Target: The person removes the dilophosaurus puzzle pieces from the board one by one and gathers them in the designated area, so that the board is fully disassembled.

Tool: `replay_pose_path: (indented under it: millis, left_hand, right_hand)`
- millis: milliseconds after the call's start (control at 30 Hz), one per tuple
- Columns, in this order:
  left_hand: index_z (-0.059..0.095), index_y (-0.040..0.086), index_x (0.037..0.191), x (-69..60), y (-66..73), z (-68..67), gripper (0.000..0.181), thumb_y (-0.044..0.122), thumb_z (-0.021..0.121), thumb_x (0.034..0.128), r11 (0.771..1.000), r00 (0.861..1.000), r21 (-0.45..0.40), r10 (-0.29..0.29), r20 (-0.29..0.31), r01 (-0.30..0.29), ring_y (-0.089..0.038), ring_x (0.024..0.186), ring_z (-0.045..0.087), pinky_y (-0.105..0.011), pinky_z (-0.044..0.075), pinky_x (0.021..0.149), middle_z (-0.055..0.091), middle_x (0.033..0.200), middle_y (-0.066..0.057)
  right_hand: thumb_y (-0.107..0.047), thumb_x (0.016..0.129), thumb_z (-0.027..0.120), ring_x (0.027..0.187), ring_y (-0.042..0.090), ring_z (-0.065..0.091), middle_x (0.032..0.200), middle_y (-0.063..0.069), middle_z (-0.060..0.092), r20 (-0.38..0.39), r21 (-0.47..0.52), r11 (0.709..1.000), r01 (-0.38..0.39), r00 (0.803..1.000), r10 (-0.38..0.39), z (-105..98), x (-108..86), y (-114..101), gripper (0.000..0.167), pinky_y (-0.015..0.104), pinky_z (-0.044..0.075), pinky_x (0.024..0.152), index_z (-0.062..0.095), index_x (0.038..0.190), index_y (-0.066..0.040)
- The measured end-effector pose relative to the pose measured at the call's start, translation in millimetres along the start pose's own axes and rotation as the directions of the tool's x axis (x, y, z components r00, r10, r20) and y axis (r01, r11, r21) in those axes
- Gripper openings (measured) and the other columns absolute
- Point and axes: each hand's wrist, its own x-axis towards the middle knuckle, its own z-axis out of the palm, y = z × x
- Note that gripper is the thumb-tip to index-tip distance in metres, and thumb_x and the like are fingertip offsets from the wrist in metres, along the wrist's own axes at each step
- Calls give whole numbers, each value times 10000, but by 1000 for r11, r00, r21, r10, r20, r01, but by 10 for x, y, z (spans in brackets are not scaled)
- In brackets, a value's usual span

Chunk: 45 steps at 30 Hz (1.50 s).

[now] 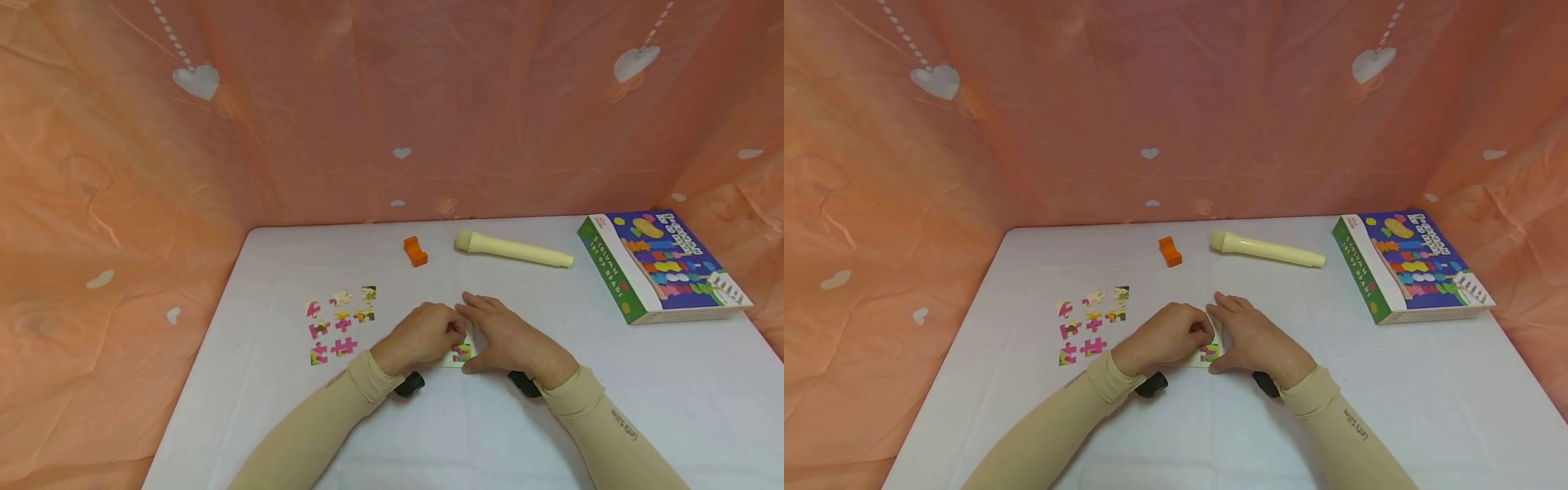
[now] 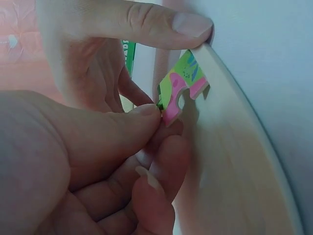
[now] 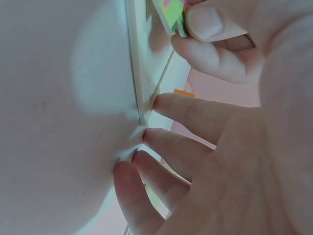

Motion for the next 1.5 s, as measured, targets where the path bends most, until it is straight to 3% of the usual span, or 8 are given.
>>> replay_pose_path:
  millis: [167, 367, 467, 733, 900, 1267, 1400, 1500]
  left_hand:
    - [823, 146, 970, -14, -40, -37, 102, 137, 733, 1018, 999, 1000, -32, -9, 6, 9, -69, 826, 600, -217, 492, 804, 715, 862, 95]
    - [816, 153, 950, -131, -140, -198, 103, 164, 742, 1021, 989, 995, -111, -98, -18, 95, -99, 818, 610, -248, 505, 778, 716, 849, 80]
    - [811, 163, 944, -246, -241, -307, 102, 173, 744, 1021, 981, 990, -142, -136, -36, 130, -116, 826, 619, -268, 521, 777, 719, 869, 76]
    - [815, 159, 935, -631, -602, -582, 88, 131, 760, 997, 980, 975, -95, -186, -118, 176, -103, 834, 616, -288, 535, 815, 741, 877, 72]
    - [809, 136, 948, -808, -783, -661, 88, 113, 744, 1004, 971, 970, -117, -222, -103, 209, -95, 736, 607, -266, 515, 731, 747, 852, 43]
    - [803, 124, 955, -872, -894, -661, 74, 113, 751, 1006, 977, 971, -82, -207, -116, 199, -100, 792, 604, -279, 512, 767, 746, 868, 43]
    - [808, 126, 990, -883, -896, -678, 49, 126, 760, 1003, 970, 963, -88, -237, -130, 227, -105, 796, 609, -276, 518, 760, 750, 891, 50]
    - [809, 120, 1038, -920, -911, -708, 69, 153, 753, 1014, 954, 948, -135, -285, -141, 267, -122, 755, 626, -289, 532, 718, 756, 906, 26]
  right_hand:
    - [-336, 748, 1006, 1608, 437, 305, 1763, 181, 322, 2, 3, 1000, -2, 1000, 2, 7, 3, -3, 1024, 626, 394, 1234, 509, 1593, -42]
    - [-317, 755, 1001, 1610, 433, 308, 1763, 176, 325, 14, -17, 1000, 3, 1000, -3, 30, 35, -13, 1020, 609, 386, 1248, 499, 1596, -32]
    - [-316, 754, 1002, 1607, 431, 316, 1763, 180, 322, 16, -32, 999, 3, 1000, -2, 35, 48, -10, 1031, 604, 395, 1245, 489, 1600, -27]
    - [-319, 748, 1010, 1602, 432, 327, 1766, 183, 313, 9, -44, 999, 8, 1000, -7, 28, 46, 17, 1055, 600, 412, 1232, 476, 1611, -33]
    - [-315, 751, 1009, 1602, 437, 322, 1765, 192, 310, 9, -45, 999, 6, 1000, -6, 9, 30, 45, 1058, 607, 412, 1229, 469, 1613, -25]
    - [-329, 762, 1003, 1598, 445, 328, 1761, 199, 316, 10, -40, 999, 25, 1000, -25, 1, 21, 50, 1051, 614, 410, 1228, 468, 1612, -20]
    - [-368, 772, 993, 1596, 455, 334, 1752, 214, 326, 3, -40, 999, 35, 999, -35, -7, 9, 62, 1048, 617, 404, 1231, 470, 1608, -13]
    - [-428, 780, 978, 1580, 479, 359, 1728, 246, 358, -32, -55, 997, 48, 998, -50, -38, -24, 89, 1040, 631, 398, 1229, 489, 1589, 4]
